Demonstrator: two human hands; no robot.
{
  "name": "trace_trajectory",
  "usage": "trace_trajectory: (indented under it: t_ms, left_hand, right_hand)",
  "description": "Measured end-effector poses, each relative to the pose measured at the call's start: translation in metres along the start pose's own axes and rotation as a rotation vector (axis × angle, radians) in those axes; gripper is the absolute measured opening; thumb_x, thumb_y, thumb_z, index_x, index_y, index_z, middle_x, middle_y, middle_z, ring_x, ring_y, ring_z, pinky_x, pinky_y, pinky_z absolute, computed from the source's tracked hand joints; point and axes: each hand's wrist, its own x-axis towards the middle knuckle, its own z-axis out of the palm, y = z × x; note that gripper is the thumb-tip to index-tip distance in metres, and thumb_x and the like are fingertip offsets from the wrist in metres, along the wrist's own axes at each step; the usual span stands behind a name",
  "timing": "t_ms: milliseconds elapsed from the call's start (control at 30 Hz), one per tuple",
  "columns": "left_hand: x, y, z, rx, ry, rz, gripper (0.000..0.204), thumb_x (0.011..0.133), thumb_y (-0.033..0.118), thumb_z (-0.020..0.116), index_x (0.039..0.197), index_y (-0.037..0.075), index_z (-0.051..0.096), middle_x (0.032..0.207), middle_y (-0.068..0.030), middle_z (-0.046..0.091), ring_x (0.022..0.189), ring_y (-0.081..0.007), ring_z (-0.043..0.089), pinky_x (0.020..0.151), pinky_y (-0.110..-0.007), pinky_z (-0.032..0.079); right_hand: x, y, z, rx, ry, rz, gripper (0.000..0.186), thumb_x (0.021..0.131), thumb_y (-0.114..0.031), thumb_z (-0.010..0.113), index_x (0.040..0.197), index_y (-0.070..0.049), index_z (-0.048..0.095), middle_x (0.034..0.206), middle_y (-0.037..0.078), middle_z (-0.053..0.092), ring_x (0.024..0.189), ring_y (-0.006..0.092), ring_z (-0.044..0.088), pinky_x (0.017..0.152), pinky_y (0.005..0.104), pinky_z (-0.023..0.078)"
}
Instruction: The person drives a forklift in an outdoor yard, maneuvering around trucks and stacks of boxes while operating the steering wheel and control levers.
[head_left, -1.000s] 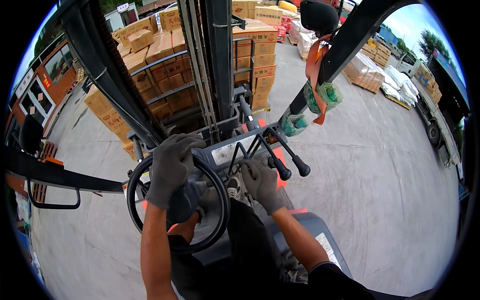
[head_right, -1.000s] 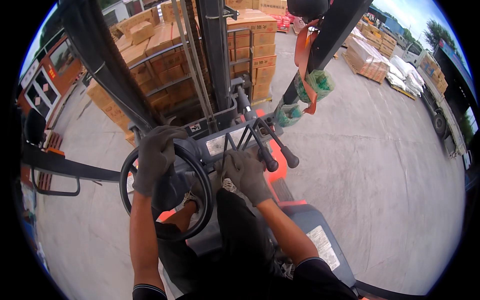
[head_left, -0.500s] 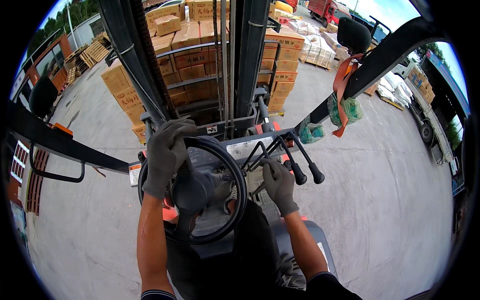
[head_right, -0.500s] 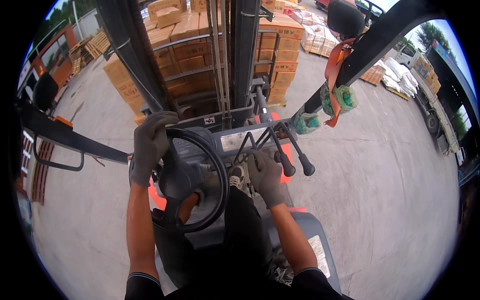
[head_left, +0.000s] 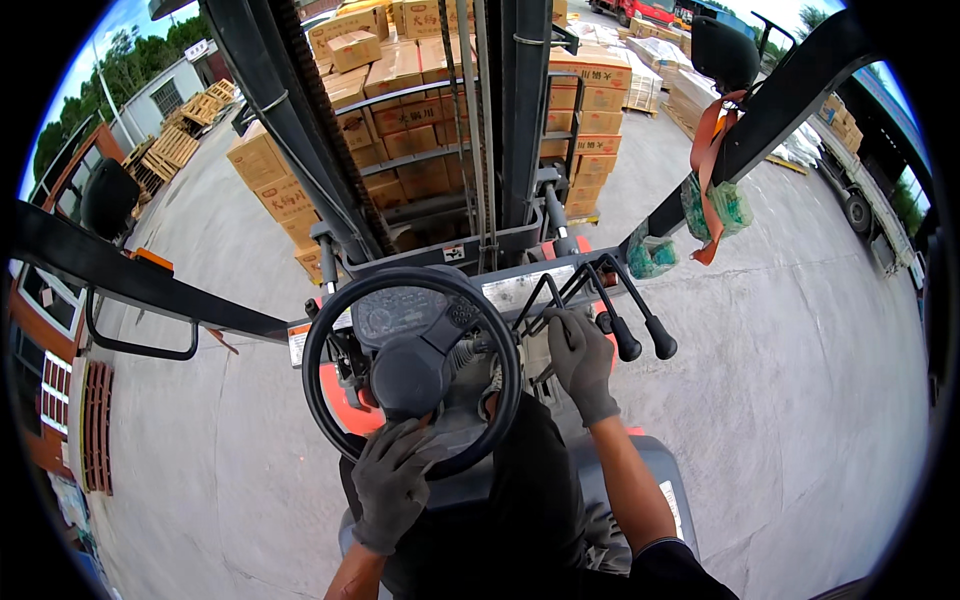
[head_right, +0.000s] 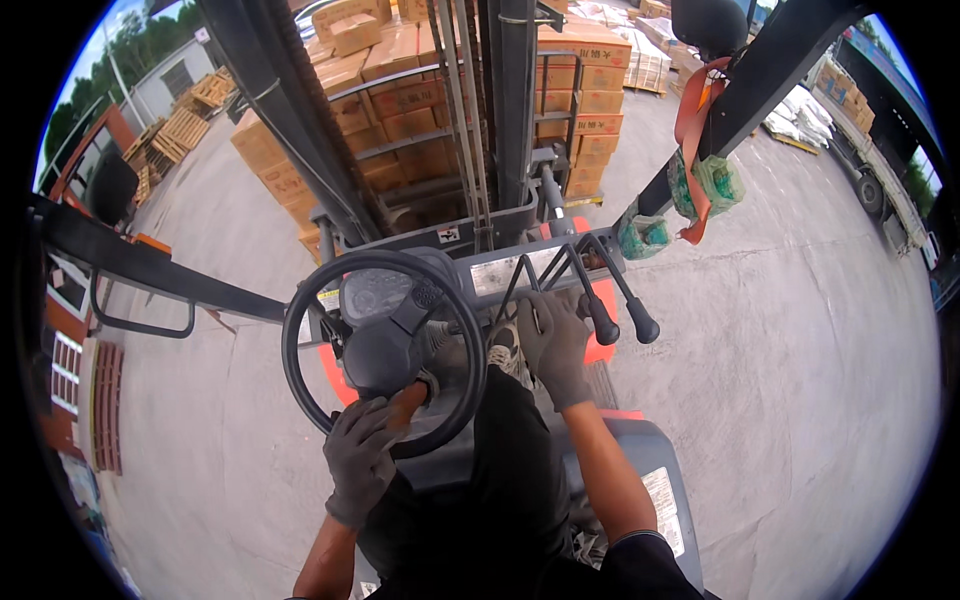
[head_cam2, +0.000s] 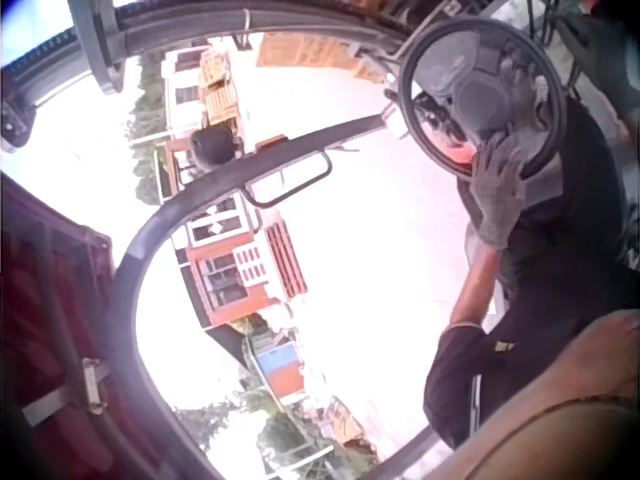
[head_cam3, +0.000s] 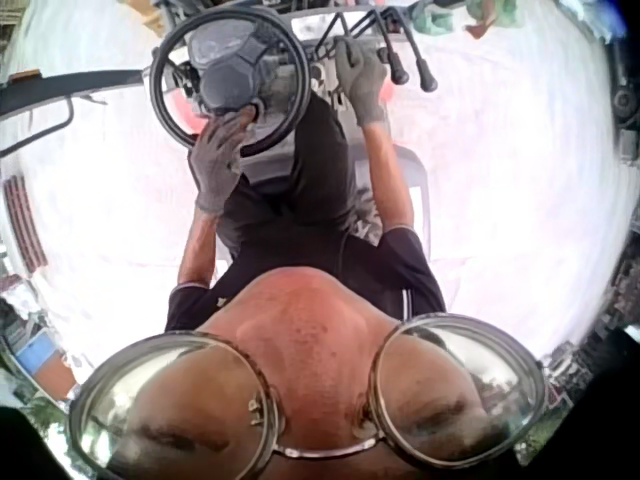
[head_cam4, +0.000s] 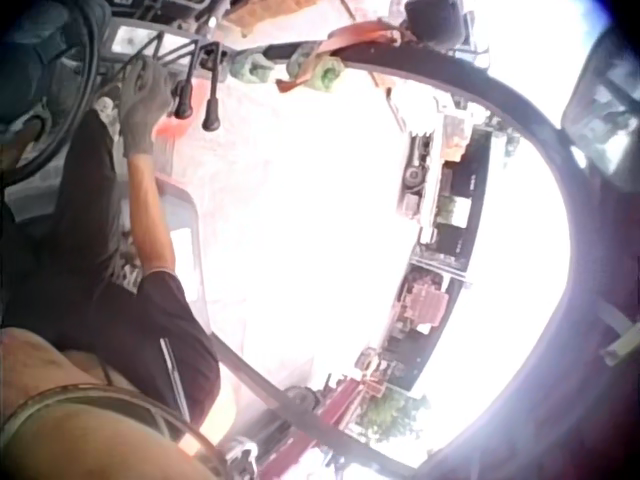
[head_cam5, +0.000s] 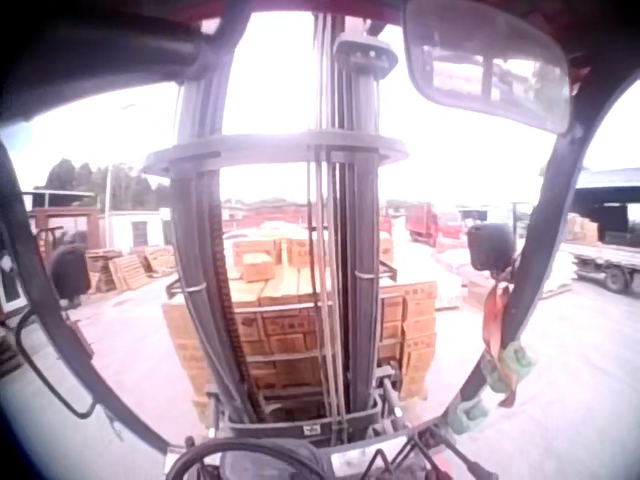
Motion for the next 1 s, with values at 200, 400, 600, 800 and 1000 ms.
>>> trace_trajectory:
  t_ms: [200, 400, 600, 800, 1000]
  left_hand:
    - [0.086, 0.052, 0.069, -0.054, -0.105, 0.251, 0.032, 0.087, 0.003, 0.075, 0.114, 0.018, 0.083, 0.148, -0.0063, 0.072, 0.147, -0.0348, 0.062, 0.13, -0.059, 0.043]
    - [0.229, -0.011, 0.062, 0.007, 0.203, 0.219, 0.034, 0.088, -0.005, 0.067, 0.112, 0.012, 0.084, 0.139, -0.0107, 0.077, 0.144, -0.0372, 0.064, 0.128, -0.051, 0.046]
    - [0.177, -0.086, -0.015, 0.111, 0.502, 0.048, 0.033, 0.096, -0.01, 0.061, 0.11, 0.004, 0.086, 0.132, -0.0138, 0.083, 0.14, -0.0393, 0.069, 0.12, -0.046, 0.053]
    - [0.05, -0.071, -0.027, 0.148, 0.457, -0.131, 0.029, 0.096, -0.009, 0.059, 0.105, 0.001, 0.085, 0.127, -0.0126, 0.085, 0.133, -0.0391, 0.073, 0.118, -0.049, 0.054]
    - [-0.006, 0.021, 0.034, 0.058, 0.111, -0.016, 0.034, 0.079, -0.005, 0.067, 0.107, 0.007, 0.083, 0.129, -0.012, 0.082, 0.13, -0.0403, 0.073, 0.117, -0.055, 0.056]
  right_hand:
    - [0.001, 0.003, -0.002, 0.025, -0.024, 0.036, 0.02, 0.106, -0.021, 0.073, 0.116, -0.008, 0.084, 0.112, 0.012, 0.084, 0.104, 0.034, 0.08, 0.091, 0.0446, 0.062]
    - [0.005, 0.003, -0.005, 0.024, -0.085, 0.042, 0.022, 0.108, -0.023, 0.071, 0.12, -0.01, 0.085, 0.115, 0.011, 0.084, 0.104, 0.034, 0.08, 0.093, 0.044, 0.062]
    - [-0.001, 0.008, -0.006, 0.004, -0.037, 0.035, 0.02, 0.107, -0.022, 0.072, 0.118, -0.01, 0.084, 0.114, 0.011, 0.085, 0.107, 0.0326, 0.081, 0.094, 0.0433, 0.062]
    - [0.004, 0.001, -0.002, -0.028, -0.099, 0.048, 0.023, 0.108, -0.028, 0.068, 0.117, -0.013, 0.083, 0.112, 0.012, 0.084, 0.109, 0.0368, 0.079, 0.095, 0.0483, 0.061]
    - [-0.001, 0.021, -0.012, -0.009, 0.0, 0.014, 0.02, 0.104, -0.023, 0.073, 0.116, -0.011, 0.083, 0.111, 0.011, 0.084, 0.104, 0.035, 0.08, 0.088, 0.0447, 0.063]
